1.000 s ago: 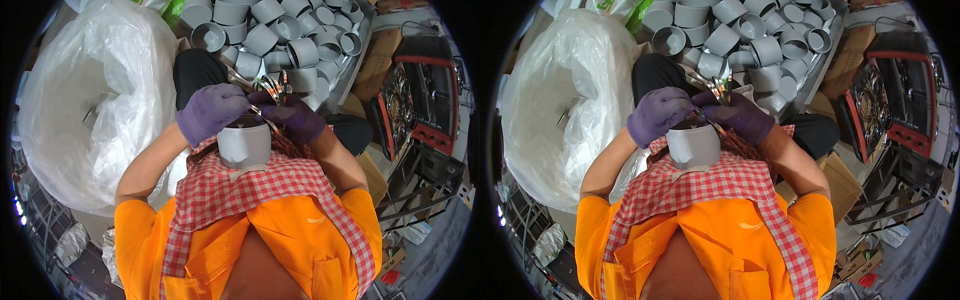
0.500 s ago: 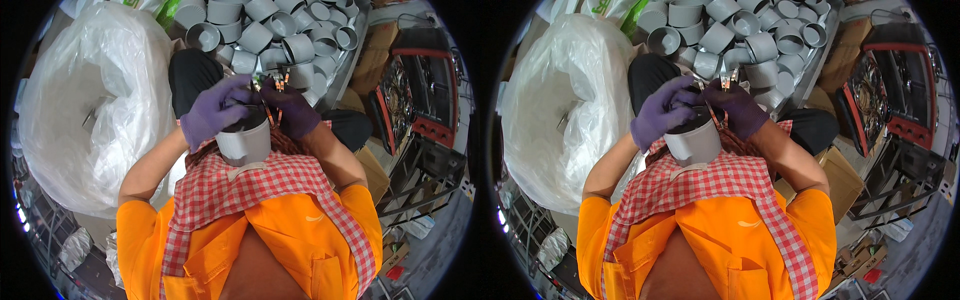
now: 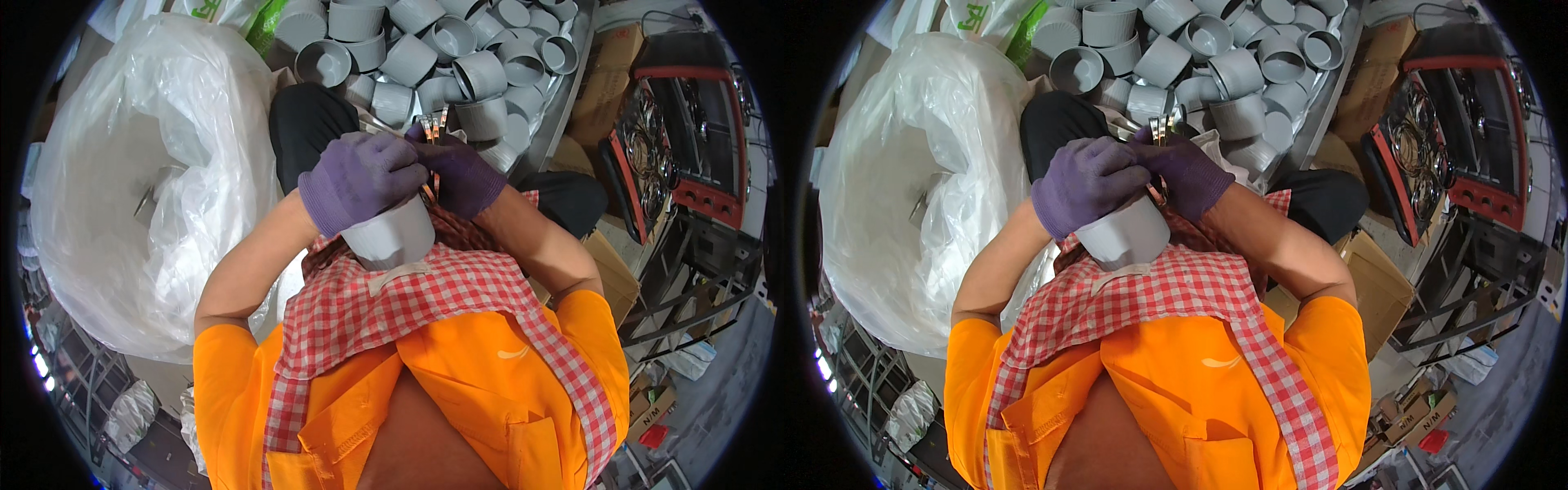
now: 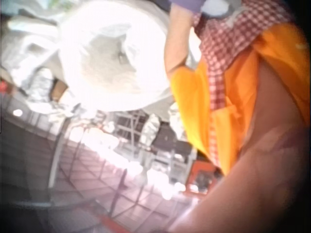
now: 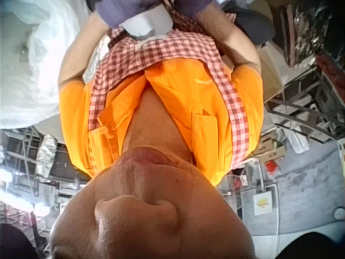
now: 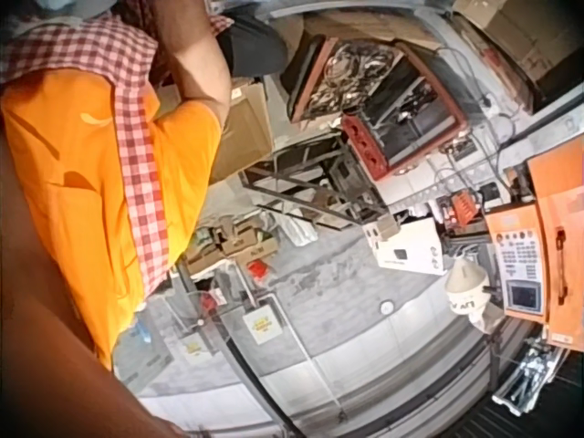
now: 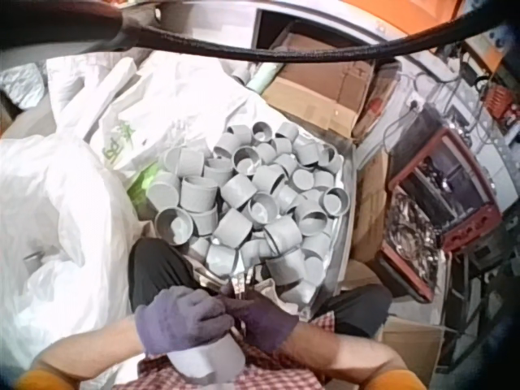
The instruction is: The person selects metal ring components and wires from boxes, places them onto trays inside a heating oven, and then inserts heated wires into plastic collars.
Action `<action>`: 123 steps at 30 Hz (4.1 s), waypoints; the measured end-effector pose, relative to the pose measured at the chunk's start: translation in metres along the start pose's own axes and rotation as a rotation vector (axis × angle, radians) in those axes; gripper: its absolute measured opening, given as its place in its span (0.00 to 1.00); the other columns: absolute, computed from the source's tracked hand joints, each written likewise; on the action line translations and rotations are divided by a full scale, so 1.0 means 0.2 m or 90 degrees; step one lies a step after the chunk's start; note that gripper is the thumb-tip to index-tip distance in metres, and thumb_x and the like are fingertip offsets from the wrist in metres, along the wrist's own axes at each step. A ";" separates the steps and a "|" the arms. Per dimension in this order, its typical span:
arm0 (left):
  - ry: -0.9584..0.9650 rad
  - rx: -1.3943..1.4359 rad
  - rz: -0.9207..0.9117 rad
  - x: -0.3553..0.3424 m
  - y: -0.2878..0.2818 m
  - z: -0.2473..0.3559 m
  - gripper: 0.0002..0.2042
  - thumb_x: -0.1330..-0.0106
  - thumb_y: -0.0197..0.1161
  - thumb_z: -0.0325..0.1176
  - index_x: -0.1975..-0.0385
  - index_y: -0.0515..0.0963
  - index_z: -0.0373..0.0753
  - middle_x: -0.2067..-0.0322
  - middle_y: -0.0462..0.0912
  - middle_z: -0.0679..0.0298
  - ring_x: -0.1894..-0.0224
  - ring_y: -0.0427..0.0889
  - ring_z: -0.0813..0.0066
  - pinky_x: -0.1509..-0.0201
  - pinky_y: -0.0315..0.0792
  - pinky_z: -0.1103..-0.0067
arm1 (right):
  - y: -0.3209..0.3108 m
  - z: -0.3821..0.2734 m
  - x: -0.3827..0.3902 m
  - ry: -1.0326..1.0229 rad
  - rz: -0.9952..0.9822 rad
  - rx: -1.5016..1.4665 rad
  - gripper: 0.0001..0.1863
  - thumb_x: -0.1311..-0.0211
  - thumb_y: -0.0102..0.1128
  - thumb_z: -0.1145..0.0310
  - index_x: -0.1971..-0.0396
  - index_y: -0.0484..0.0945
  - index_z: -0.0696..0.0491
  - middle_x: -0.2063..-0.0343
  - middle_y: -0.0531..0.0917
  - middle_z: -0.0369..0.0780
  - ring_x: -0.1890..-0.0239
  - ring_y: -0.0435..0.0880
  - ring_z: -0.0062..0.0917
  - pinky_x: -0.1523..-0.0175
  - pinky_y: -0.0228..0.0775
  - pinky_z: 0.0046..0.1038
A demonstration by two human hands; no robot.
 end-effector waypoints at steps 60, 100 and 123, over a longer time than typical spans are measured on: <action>-0.814 0.544 0.227 0.53 0.23 0.09 0.23 0.42 0.61 0.32 0.48 0.67 0.30 0.52 0.73 0.56 0.51 0.72 0.71 0.48 0.67 0.78 | -0.15 0.15 0.12 -0.165 0.008 0.364 0.14 0.52 0.63 0.63 0.66 0.77 0.55 0.69 0.80 0.41 0.65 0.78 0.29 0.60 0.69 0.28; -0.490 0.791 0.071 0.33 -0.03 0.06 0.14 0.46 0.58 0.29 0.60 0.76 0.32 0.62 0.78 0.55 0.58 0.75 0.63 0.51 0.67 0.73 | -0.02 0.04 0.22 -0.159 -0.112 0.388 0.16 0.42 0.58 0.66 0.55 0.76 0.56 0.66 0.80 0.35 0.66 0.76 0.16 0.59 0.69 0.20; -0.295 0.238 0.071 0.21 -0.26 -0.12 0.18 0.48 0.61 0.25 0.55 0.72 0.33 0.51 0.72 0.49 0.50 0.73 0.56 0.47 0.67 0.72 | -0.58 -0.83 -0.12 -0.400 0.273 1.010 0.12 0.46 0.55 0.65 0.67 0.78 0.58 0.72 0.80 0.47 0.63 0.76 0.39 0.52 0.64 0.37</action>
Point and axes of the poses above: each hand's wrist, its own x-axis away from the middle knuckle, its own y-axis out of the palm, z = x × y, the point moved 3 cm from there along -x, towards the middle knuckle
